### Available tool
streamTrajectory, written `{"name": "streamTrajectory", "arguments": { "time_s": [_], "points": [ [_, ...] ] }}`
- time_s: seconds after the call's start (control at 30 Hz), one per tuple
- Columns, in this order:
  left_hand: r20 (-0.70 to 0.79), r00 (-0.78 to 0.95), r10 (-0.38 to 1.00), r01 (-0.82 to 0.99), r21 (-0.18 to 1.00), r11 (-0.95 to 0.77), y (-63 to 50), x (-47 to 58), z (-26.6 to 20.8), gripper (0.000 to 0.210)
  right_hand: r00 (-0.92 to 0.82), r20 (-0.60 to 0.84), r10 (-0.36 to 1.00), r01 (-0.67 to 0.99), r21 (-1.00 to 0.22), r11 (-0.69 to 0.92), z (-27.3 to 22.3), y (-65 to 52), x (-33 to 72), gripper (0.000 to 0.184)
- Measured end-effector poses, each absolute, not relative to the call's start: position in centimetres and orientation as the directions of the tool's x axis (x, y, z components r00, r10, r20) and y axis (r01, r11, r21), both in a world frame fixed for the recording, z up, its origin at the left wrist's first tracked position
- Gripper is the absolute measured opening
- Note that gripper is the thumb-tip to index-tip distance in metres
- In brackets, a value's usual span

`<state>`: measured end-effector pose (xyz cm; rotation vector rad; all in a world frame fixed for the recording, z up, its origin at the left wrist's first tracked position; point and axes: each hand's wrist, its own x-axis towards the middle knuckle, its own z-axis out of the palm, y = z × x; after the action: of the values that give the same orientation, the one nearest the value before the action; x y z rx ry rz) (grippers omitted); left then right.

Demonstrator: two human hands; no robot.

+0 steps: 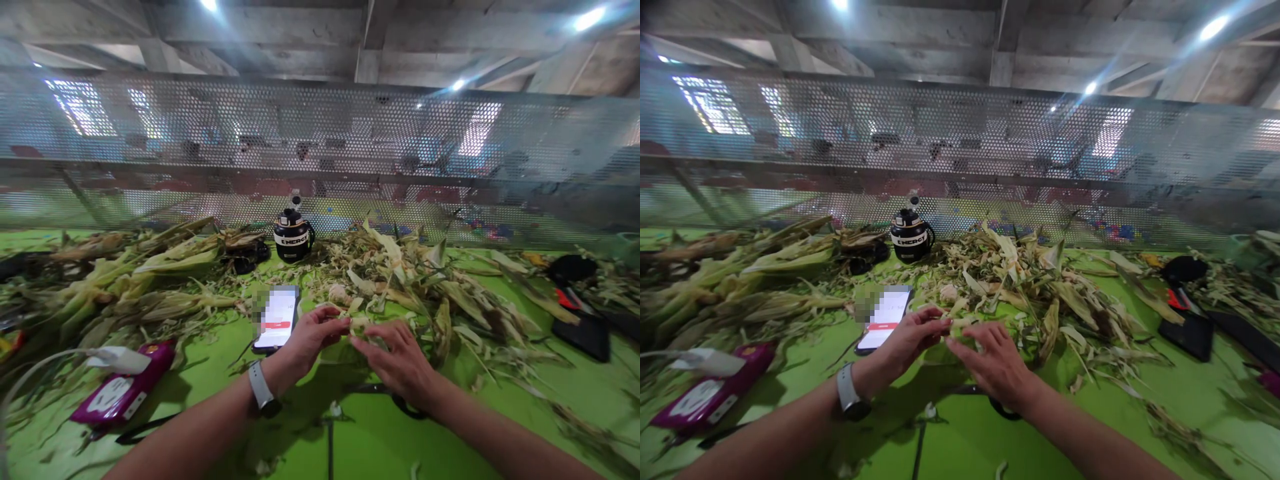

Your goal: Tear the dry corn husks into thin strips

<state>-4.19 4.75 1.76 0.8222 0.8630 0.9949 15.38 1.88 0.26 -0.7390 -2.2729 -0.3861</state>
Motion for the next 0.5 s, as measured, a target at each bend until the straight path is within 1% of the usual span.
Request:
{"name": "streamTrajectory", "arguments": {
  "time_s": [0.03, 0.07, 0.17, 0.3, 0.37, 0.43, 0.5],
  "points": [
    [-0.219, 0.300, 0.929, -0.335, 0.887, 0.317, 4.72, -4.18, 1.68, 0.034, -0.637, 0.680, 0.363, 0.575, 0.104, 0.812, 0.43, 1.79, 15.40, 0.040],
    [-0.214, 0.303, 0.929, -0.315, 0.897, 0.309, 4.69, -4.17, 1.62, 0.034, -0.669, 0.659, 0.344, 0.545, 0.120, 0.830, 0.57, 1.70, 15.38, 0.035],
    [-0.186, 0.298, 0.936, -0.256, 0.929, 0.266, 4.66, -4.16, 1.63, 0.034, -0.686, 0.637, 0.352, 0.513, 0.081, 0.854, 0.76, 1.48, 15.18, 0.026],
    [-0.158, 0.295, 0.942, -0.246, 0.940, 0.235, 4.77, -4.23, 1.67, 0.032, -0.636, 0.648, 0.418, 0.568, 0.028, 0.822, 0.65, 1.40, 14.97, 0.023],
    [-0.161, 0.294, 0.942, -0.234, 0.944, 0.234, 4.81, -4.23, 1.47, 0.031, -0.648, 0.645, 0.405, 0.557, 0.038, 0.830, 0.68, 1.34, 14.95, 0.022],
    [-0.151, 0.300, 0.942, -0.185, 0.959, 0.213, 4.75, -4.19, 1.18, 0.031, -0.678, 0.640, 0.362, 0.518, 0.067, 0.853, 0.82, 1.24, 14.98, 0.023],
    [-0.088, 0.320, 0.943, -0.094, 0.988, 0.124, 4.55, -4.13, 0.96, 0.031, -0.663, 0.667, 0.339, 0.505, 0.064, 0.861, 1.07, 1.21, 15.06, 0.022]
  ]
}}
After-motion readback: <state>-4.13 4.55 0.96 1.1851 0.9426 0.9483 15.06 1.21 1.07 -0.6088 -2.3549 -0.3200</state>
